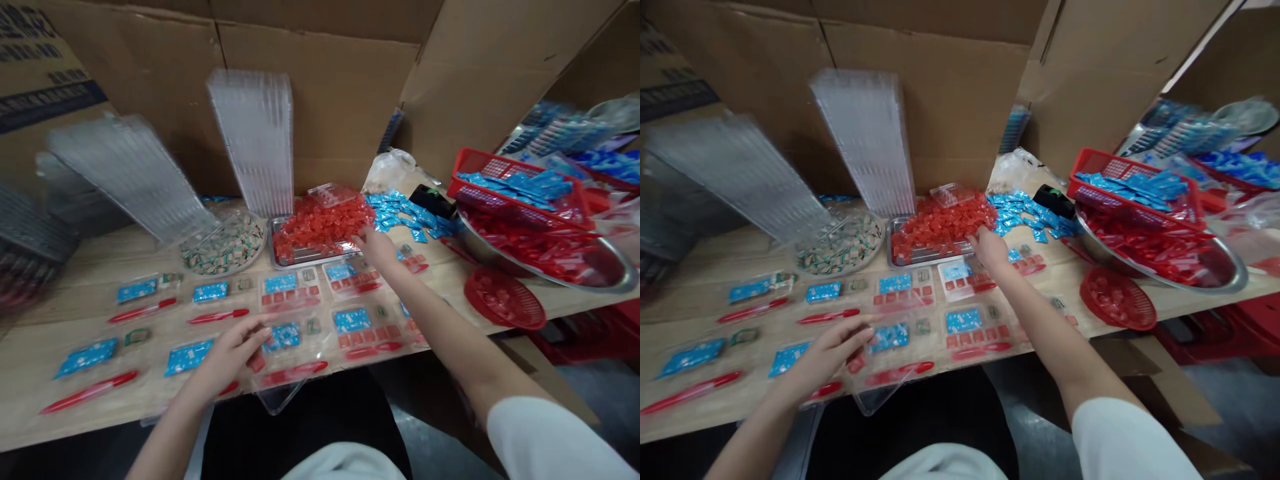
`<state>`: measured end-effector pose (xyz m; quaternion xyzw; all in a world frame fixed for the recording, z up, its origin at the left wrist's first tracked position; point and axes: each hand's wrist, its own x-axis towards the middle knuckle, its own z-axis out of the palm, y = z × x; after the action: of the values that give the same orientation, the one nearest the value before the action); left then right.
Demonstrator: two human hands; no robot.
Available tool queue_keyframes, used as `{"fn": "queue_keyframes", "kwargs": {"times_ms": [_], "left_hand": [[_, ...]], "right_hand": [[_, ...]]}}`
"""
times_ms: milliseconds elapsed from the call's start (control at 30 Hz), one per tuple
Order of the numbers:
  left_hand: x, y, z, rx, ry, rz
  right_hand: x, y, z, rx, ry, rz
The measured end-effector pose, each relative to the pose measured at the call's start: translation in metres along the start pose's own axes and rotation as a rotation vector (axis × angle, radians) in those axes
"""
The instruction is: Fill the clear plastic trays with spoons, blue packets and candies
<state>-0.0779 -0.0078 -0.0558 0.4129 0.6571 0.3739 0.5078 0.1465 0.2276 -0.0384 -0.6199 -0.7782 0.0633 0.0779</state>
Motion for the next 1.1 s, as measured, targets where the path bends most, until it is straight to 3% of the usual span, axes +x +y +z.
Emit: {"fn": "queue_keyframes", "kwargs": {"times_ms": [67, 100, 233, 300, 467, 633, 800, 867, 967, 1033, 1100], "left_hand": [[0.01, 0.005, -0.009, 0.311, -0.042, 0.103], [0.012, 0.006, -0.009, 0.453, 0.015, 0.184], [-0.012, -0.008, 0.014, 0.752, 0.45, 0.501], [-0.033, -0.023, 0.032, 0.781, 0.526, 0.582], [-0.061, -0.051, 0.058, 0.832, 0.525, 0.669], [-0.057, -0.057, 0.054, 0.806, 0.449, 0.678], [-0.058, -0.063, 0.047, 0.761, 0.438, 0.717], [-0.059, -0.06, 0.048, 0.726, 0.435, 0.72], [-0.056, -0.043, 0.052, 0.543, 0.46, 0.673], [-0.047, -0.026, 0.055, 0.322, 0.461, 0.588], [-0.033, -0.008, 0.057, 0.072, 0.429, 0.5]], "right_hand": [[0.029, 0.002, 0.008, -0.085, -0.013, 0.001], [0.036, 0.002, 0.011, -0.088, -0.029, -0.009], [0.031, 0.007, 0.017, -0.129, -0.049, -0.066], [0.023, 0.013, 0.017, -0.138, -0.017, -0.124], [0.026, 0.01, 0.032, -0.204, 0.024, -0.106], [0.04, 0.001, 0.047, -0.258, -0.013, -0.084], [0.045, 0.002, 0.039, -0.219, -0.021, -0.043], [0.034, -0.005, 0.031, -0.086, 0.011, -0.07], [-0.011, -0.026, 0.016, 0.531, -0.078, -0.146], [-0.053, -0.044, 0.007, 0.953, -0.388, -0.164], [-0.092, -0.06, 0.0, 1.129, -0.629, -0.166]]}}
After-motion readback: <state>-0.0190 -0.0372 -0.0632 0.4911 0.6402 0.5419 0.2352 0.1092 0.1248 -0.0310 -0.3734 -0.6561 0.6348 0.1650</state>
